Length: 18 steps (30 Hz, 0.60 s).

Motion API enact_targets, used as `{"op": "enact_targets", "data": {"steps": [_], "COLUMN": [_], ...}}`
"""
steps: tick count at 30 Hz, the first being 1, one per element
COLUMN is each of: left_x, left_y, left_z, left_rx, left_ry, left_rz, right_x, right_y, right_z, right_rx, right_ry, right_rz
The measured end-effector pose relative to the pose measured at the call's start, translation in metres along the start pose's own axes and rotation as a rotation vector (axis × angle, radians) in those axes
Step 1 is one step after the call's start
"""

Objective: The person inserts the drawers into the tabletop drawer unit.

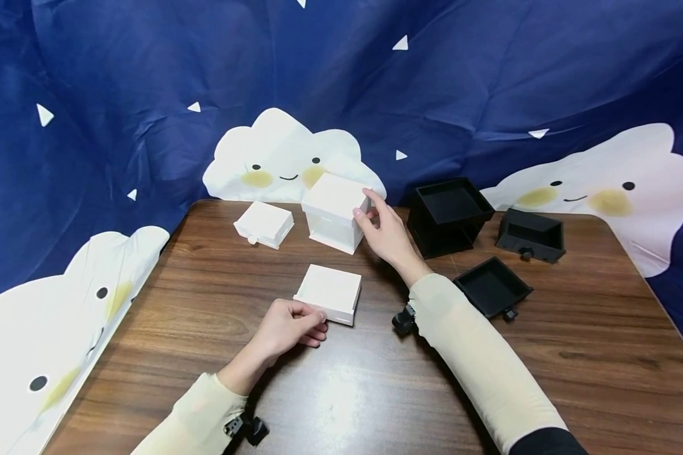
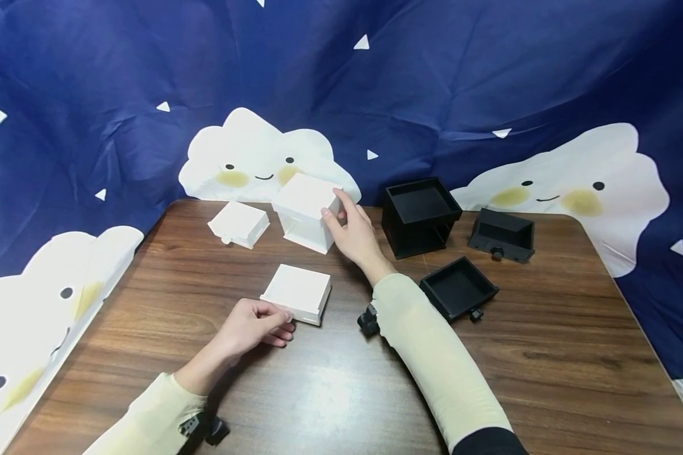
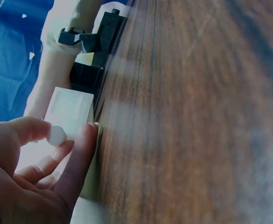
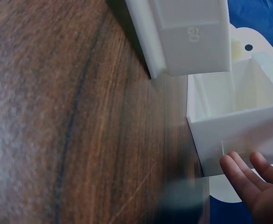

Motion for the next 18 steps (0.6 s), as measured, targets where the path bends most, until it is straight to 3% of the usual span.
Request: {"op": "enact_targets", "data": {"steps": [11, 18], "left_x": [-0.001, -0.001], "left_y": [0.006, 0.013], "left_z": [-0.001, -0.003], "left_rx": [0.138, 0.139], "left_ry": [-0.007, -0.019], "left_rz": [-0.047, -0.074], "right_x": [-0.001, -0.002], "right_y": [0.0, -0.001], "right_z": [-0.001, -0.002], "right_rx": [-0.005, -0.001], "right_ry": [0.01, 0.007], "right_rz": [-0.006, 0.0]}}
Point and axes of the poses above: each hand's wrist, its own x-axis away from the middle knuckle, its own y-axis out of the back of the hand, z = x × y, the point moved 7 cm from there along -x, towards the middle knuckle, and after that the axes turned 7 degrees about x, right-handed, at the moved point
